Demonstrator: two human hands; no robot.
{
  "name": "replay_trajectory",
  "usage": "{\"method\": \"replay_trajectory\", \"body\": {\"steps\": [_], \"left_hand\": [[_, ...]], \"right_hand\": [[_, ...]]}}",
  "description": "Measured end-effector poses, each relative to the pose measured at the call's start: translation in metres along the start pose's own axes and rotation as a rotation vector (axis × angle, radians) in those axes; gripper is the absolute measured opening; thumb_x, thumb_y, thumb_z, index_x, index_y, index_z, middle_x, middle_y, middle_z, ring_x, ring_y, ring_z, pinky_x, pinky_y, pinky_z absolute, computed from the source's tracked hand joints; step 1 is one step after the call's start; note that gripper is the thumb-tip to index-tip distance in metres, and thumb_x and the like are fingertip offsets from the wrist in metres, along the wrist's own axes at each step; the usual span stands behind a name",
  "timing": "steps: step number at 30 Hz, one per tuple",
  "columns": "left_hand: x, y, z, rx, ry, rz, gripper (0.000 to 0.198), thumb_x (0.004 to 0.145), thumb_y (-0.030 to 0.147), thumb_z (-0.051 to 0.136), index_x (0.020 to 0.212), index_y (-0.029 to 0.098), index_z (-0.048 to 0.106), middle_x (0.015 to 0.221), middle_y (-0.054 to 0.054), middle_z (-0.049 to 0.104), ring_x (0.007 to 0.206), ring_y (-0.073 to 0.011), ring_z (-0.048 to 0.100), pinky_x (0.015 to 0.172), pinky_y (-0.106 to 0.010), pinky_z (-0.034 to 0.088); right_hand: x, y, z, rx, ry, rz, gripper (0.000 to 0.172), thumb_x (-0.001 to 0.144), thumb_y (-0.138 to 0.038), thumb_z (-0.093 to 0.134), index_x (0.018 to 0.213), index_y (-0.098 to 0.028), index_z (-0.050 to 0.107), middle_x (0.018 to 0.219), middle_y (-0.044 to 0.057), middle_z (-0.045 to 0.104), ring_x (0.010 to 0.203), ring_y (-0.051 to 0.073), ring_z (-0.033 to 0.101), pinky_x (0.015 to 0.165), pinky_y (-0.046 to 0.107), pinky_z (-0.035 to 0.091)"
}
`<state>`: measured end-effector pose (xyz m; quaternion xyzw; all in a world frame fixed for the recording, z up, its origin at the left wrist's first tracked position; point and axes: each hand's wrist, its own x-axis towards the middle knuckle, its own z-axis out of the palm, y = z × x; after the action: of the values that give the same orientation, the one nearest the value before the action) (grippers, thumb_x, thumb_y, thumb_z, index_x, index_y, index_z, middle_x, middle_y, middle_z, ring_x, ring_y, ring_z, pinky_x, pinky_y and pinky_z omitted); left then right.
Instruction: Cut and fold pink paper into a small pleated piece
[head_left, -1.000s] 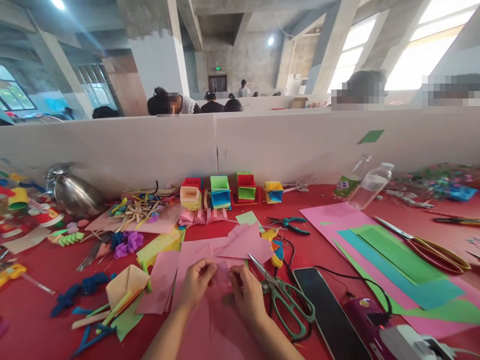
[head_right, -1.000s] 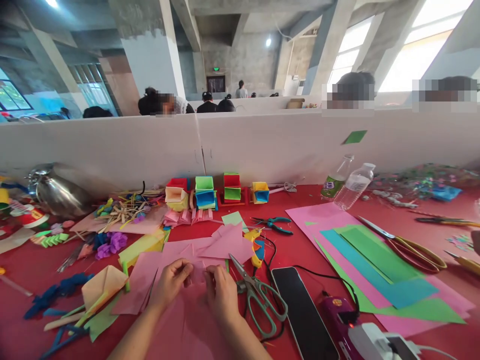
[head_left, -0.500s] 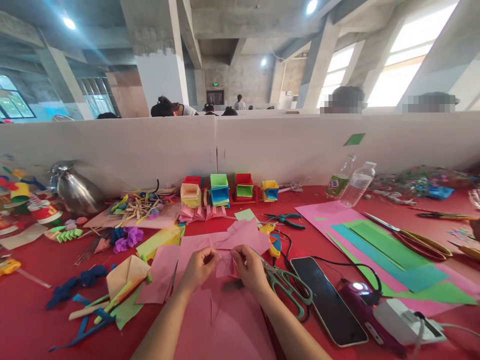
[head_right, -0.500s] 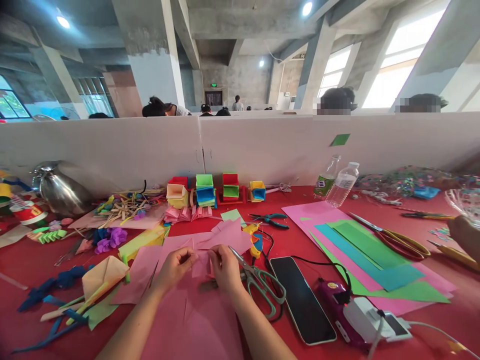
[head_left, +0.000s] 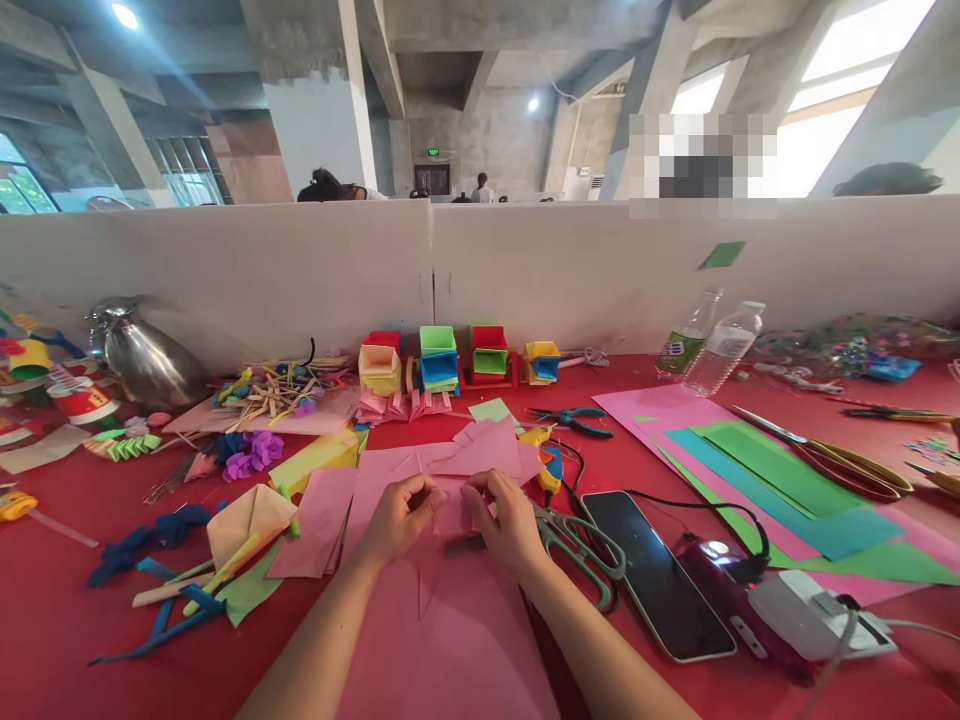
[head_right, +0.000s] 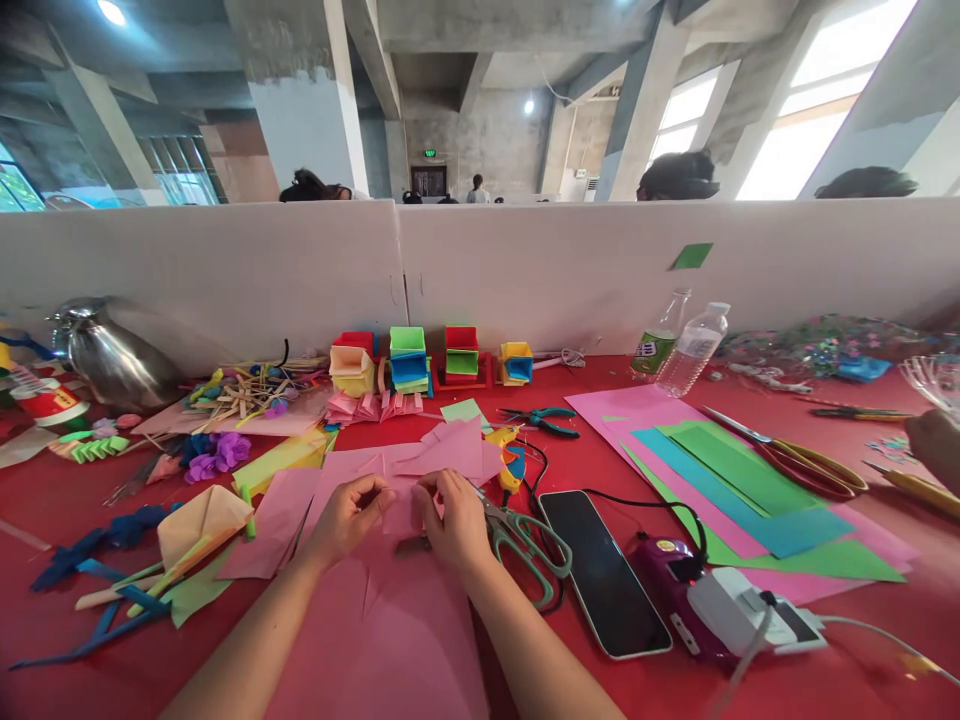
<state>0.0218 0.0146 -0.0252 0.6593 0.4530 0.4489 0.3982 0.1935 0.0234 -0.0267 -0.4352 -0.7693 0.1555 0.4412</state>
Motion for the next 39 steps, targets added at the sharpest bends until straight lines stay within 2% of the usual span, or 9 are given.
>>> {"method": "replay_trajectory", "body": {"steps": [6, 10, 15, 20, 22, 25, 29, 34, 39], "left_hand": [[-0.002, -0.003, 0.001, -0.007, 0.002, -0.002, 0.026, 0.077, 0.041, 0.056, 0.079, 0.016, 0.056, 0.061, 0.004, 0.044, 0.056, -0.01, 0.039, 0.05, -0.019, 0.03], [-0.003, -0.002, 0.001, -0.012, 0.024, 0.006, 0.023, 0.078, 0.039, 0.055, 0.073, 0.016, 0.053, 0.061, 0.004, 0.044, 0.057, -0.0102, 0.041, 0.053, -0.019, 0.033], [-0.003, 0.002, 0.001, 0.001, 0.079, 0.052, 0.023, 0.08, 0.034, 0.053, 0.065, 0.017, 0.05, 0.059, 0.005, 0.039, 0.056, -0.0096, 0.037, 0.053, -0.02, 0.031], [0.0, 0.003, 0.003, 0.014, 0.111, 0.098, 0.021, 0.081, 0.03, 0.051, 0.064, 0.017, 0.05, 0.061, 0.004, 0.041, 0.058, -0.0103, 0.039, 0.055, -0.021, 0.032], [0.001, 0.003, 0.003, 0.017, 0.113, 0.094, 0.02, 0.081, 0.03, 0.051, 0.065, 0.017, 0.051, 0.062, 0.004, 0.042, 0.059, -0.0105, 0.04, 0.057, -0.021, 0.033], [0.001, 0.003, 0.002, 0.011, 0.113, 0.081, 0.018, 0.079, 0.032, 0.053, 0.068, 0.017, 0.053, 0.066, 0.003, 0.046, 0.063, -0.0115, 0.044, 0.061, -0.022, 0.036], [-0.001, 0.003, 0.004, -0.029, 0.107, 0.032, 0.019, 0.076, 0.035, 0.059, 0.076, 0.017, 0.056, 0.068, 0.002, 0.052, 0.065, -0.0123, 0.048, 0.062, -0.022, 0.038], [-0.003, 0.003, 0.007, -0.081, 0.144, -0.015, 0.02, 0.08, 0.035, 0.055, 0.071, 0.017, 0.054, 0.062, 0.004, 0.046, 0.059, -0.01, 0.043, 0.056, -0.02, 0.036], [-0.005, -0.001, 0.012, -0.236, 0.136, -0.092, 0.023, 0.079, 0.034, 0.058, 0.065, 0.016, 0.051, 0.059, 0.004, 0.043, 0.057, -0.0095, 0.041, 0.055, -0.019, 0.035]], "right_hand": [[-0.003, 0.003, 0.007, 0.02, 0.058, -0.002, 0.018, 0.088, -0.026, 0.042, 0.073, -0.02, 0.049, 0.068, 0.002, 0.055, 0.065, 0.016, 0.049, 0.062, 0.026, 0.038], [-0.006, 0.004, 0.01, 0.035, 0.098, 0.025, 0.02, 0.09, -0.028, 0.039, 0.074, -0.02, 0.048, 0.07, 0.003, 0.056, 0.065, 0.015, 0.051, 0.062, 0.026, 0.04], [-0.009, 0.002, 0.009, 0.074, 0.074, 0.034, 0.023, 0.091, -0.028, 0.039, 0.072, -0.019, 0.049, 0.067, 0.002, 0.056, 0.063, 0.015, 0.05, 0.062, 0.027, 0.04], [-0.008, 0.005, 0.008, 0.052, 0.102, -0.014, 0.014, 0.088, -0.029, 0.045, 0.087, -0.018, 0.053, 0.073, 0.003, 0.055, 0.066, 0.015, 0.05, 0.063, 0.027, 0.04], [-0.008, 0.007, 0.009, 0.035, 0.107, -0.022, 0.013, 0.088, -0.029, 0.045, 0.086, -0.018, 0.052, 0.072, 0.002, 0.054, 0.065, 0.015, 0.049, 0.062, 0.027, 0.04], [-0.008, 0.006, 0.01, 0.041, 0.118, -0.018, 0.015, 0.087, -0.029, 0.045, 0.076, -0.019, 0.049, 0.068, 0.001, 0.052, 0.063, 0.015, 0.048, 0.06, 0.027, 0.039], [-0.008, 0.001, 0.01, 0.071, 0.137, -0.004, 0.017, 0.087, -0.028, 0.043, 0.073, -0.02, 0.046, 0.067, 0.0, 0.05, 0.061, 0.014, 0.047, 0.06, 0.027, 0.039], [-0.011, -0.002, 0.01, 0.085, 0.114, -0.018, 0.013, 0.088, -0.024, 0.044, 0.076, -0.019, 0.048, 0.069, 0.001, 0.052, 0.065, 0.015, 0.047, 0.061, 0.028, 0.038], [-0.02, -0.001, 0.013, 0.112, 0.111, 0.002, 0.01, 0.088, -0.02, 0.045, 0.078, -0.02, 0.047, 0.07, 0.001, 0.052, 0.064, 0.014, 0.048, 0.06, 0.027, 0.038]]}}
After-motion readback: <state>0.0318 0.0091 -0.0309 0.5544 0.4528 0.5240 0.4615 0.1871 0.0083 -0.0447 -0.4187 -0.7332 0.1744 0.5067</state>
